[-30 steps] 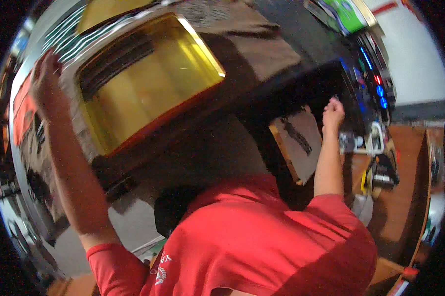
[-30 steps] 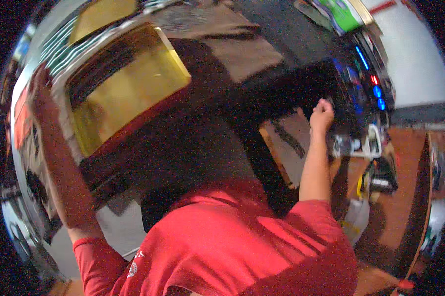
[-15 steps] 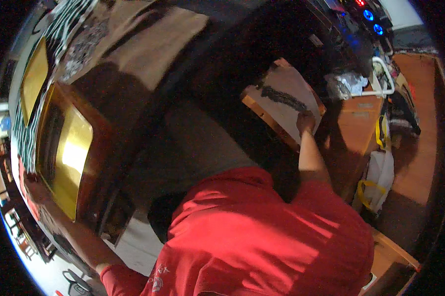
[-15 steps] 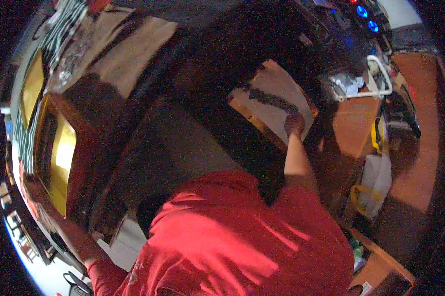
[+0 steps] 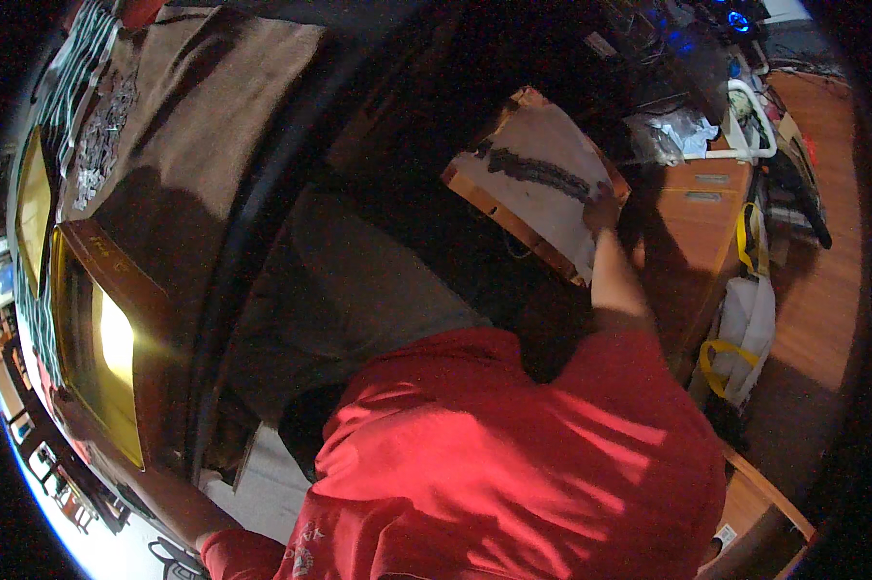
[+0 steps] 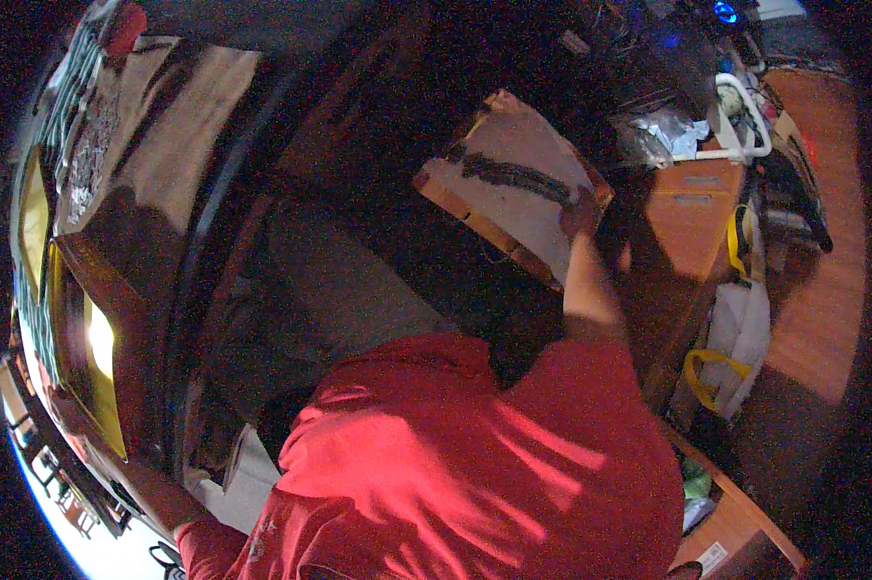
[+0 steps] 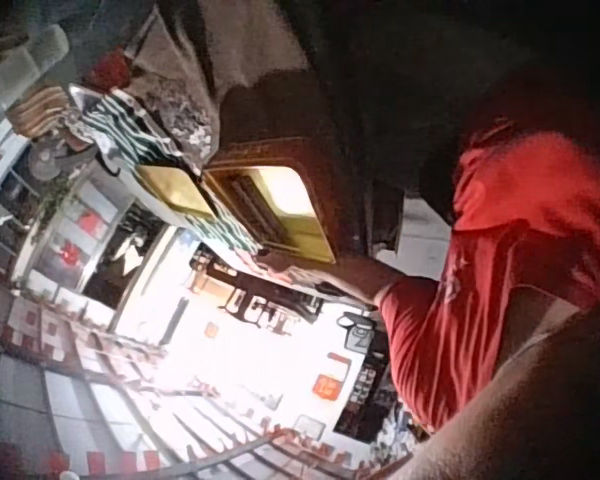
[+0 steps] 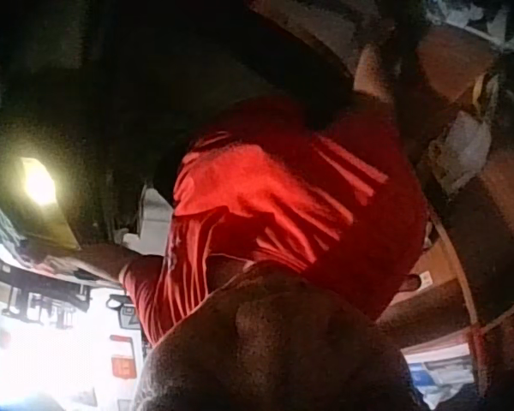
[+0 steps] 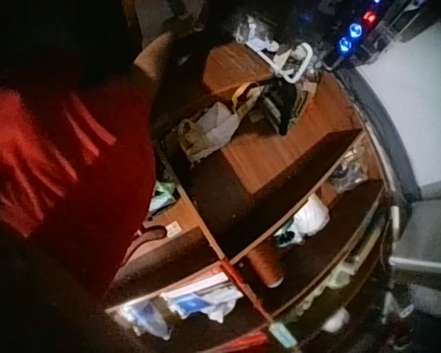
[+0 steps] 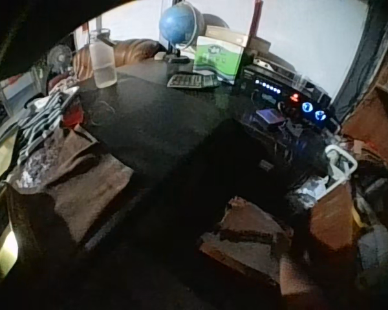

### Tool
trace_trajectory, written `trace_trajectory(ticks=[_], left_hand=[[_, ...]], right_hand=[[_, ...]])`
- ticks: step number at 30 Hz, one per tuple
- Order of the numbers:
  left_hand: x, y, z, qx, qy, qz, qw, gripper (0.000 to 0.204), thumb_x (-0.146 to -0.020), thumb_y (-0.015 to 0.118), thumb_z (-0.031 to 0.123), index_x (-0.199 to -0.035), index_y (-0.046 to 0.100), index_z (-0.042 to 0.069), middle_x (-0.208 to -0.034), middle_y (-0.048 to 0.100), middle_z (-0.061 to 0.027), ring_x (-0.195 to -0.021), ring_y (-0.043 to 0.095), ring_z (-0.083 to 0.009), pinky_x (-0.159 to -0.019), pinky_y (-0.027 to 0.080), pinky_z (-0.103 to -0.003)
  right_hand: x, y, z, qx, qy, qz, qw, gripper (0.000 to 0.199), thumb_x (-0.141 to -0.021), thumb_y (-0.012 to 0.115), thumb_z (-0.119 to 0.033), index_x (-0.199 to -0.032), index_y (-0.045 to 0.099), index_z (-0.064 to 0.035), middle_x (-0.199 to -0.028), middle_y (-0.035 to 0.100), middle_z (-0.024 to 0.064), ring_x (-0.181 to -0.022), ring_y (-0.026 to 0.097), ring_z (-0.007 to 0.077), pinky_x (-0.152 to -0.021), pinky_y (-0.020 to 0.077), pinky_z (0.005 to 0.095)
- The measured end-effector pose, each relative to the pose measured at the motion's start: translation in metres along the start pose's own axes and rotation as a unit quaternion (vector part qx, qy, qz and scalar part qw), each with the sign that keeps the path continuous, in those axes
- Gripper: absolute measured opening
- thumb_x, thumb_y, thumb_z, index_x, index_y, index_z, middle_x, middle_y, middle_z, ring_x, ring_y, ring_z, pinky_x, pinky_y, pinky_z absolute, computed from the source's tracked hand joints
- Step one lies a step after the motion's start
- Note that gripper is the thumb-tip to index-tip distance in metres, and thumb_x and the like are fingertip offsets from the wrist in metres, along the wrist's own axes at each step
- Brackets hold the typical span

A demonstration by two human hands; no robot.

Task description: The person repeatedly picks up small black rectangular electronic components from a cloth on the table, manipulates them with both hands over a gold tray, and places them into the tray. The person continues this cycle of picking, handling, and placing components throughout the clip.

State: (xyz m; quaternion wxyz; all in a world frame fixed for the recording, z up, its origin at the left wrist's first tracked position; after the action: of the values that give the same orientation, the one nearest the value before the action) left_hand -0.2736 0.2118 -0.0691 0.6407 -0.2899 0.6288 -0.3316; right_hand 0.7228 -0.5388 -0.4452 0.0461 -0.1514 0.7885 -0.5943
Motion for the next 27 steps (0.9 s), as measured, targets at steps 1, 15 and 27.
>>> trace_trajectory(ticks=[1,15,27], left_hand=[[0.001,0.000,0.000,-0.002,-0.001,0.001,1.000,0.044,-0.095,0.069,0.035,-0.129,0.065,0.008,-0.103,0.073,-0.0082,-0.091,0.069,-0.0227,-0.079,0.056,-0.040],[0.005,0.000,0.004,-0.005,-0.005,0.021,1.000,0.042,-0.096,0.067,0.034,-0.128,0.065,0.008,-0.102,0.072,-0.0080,-0.088,0.068,-0.0217,-0.076,0.055,-0.039],[0.003,0.005,0.008,-0.010,0.000,0.031,0.999,0.041,-0.097,0.066,0.034,-0.127,0.065,0.007,-0.100,0.072,-0.0078,-0.085,0.067,-0.0209,-0.074,0.054,-0.037]], right_hand=[[-0.004,0.001,0.000,0.000,-0.027,-0.003,1.000,0.053,-0.090,0.070,-0.012,-0.140,0.056,-0.0017,-0.135,0.062,0.0243,-0.125,0.061,0.0396,-0.105,0.0488,0.0459],[-0.006,-0.015,-0.040,0.071,-0.111,-0.045,0.990,0.039,-0.086,0.066,-0.015,-0.124,0.069,-0.0059,-0.119,0.070,0.0213,-0.117,0.063,0.0402,-0.104,0.0488,0.0446],[-0.018,-0.006,-0.034,0.079,-0.180,0.007,0.980,0.026,-0.088,0.065,-0.017,-0.109,0.072,-0.0031,-0.108,0.071,0.0220,-0.104,0.067,0.0419,-0.093,0.0527,0.0477]])
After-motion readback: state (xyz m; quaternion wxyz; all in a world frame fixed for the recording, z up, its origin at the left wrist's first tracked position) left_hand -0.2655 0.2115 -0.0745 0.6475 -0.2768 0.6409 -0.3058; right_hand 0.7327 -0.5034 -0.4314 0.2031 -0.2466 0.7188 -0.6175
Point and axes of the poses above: each hand's wrist, its own x-axis away from the middle knuckle, its own y-axis out of the palm, z = x × y, the point moved 6 cm from there along -x, towards the middle knuckle
